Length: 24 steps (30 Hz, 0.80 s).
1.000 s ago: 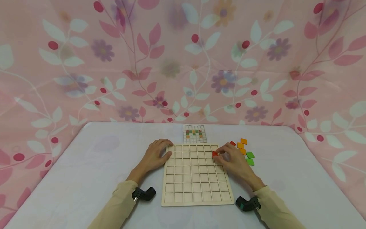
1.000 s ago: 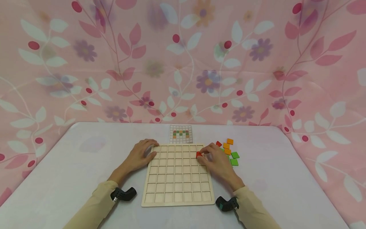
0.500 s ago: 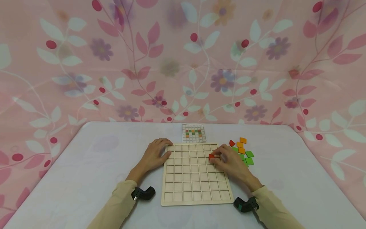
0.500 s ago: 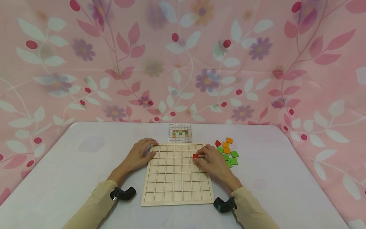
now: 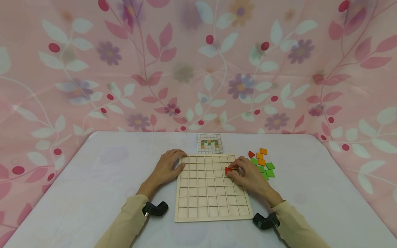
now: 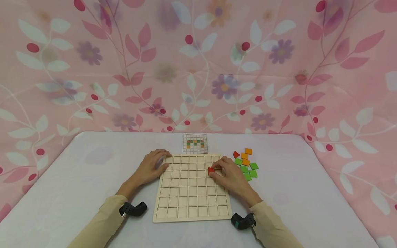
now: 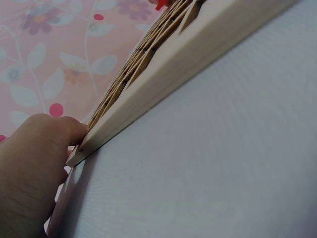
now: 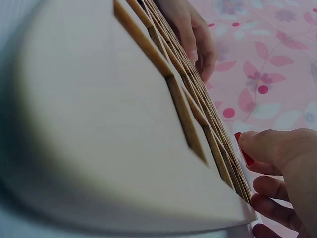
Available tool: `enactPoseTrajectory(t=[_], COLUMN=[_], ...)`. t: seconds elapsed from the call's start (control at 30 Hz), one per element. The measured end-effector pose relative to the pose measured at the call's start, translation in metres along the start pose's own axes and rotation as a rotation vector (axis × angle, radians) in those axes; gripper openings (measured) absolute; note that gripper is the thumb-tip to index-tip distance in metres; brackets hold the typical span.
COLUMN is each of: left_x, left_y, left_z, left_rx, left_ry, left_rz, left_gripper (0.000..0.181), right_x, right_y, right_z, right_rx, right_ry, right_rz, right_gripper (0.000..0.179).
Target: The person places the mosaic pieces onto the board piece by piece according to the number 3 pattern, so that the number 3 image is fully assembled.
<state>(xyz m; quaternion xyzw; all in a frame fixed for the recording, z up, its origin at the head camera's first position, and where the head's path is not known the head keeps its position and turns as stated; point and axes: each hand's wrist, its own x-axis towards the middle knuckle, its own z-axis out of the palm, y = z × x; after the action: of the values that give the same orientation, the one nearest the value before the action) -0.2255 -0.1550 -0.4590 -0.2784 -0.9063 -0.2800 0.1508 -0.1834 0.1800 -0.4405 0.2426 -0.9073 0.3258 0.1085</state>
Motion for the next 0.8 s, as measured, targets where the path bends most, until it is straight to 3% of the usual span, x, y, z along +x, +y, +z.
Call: enactPoseTrajectory(t=[0.8], left_x=[0.0004], left_y=[-0.0001], left_z=[0.0000], left_rx=[-0.001], left_ry=[-0.013], left_rz=[-0.016], left_gripper=[0.030], right_x=[0.0004], right_y=[-0.0067], right_z=[0.0023], right_rx=[-0.068], right_ry=[0.005], right_rz=[-0.002], right_gripper=[0.019])
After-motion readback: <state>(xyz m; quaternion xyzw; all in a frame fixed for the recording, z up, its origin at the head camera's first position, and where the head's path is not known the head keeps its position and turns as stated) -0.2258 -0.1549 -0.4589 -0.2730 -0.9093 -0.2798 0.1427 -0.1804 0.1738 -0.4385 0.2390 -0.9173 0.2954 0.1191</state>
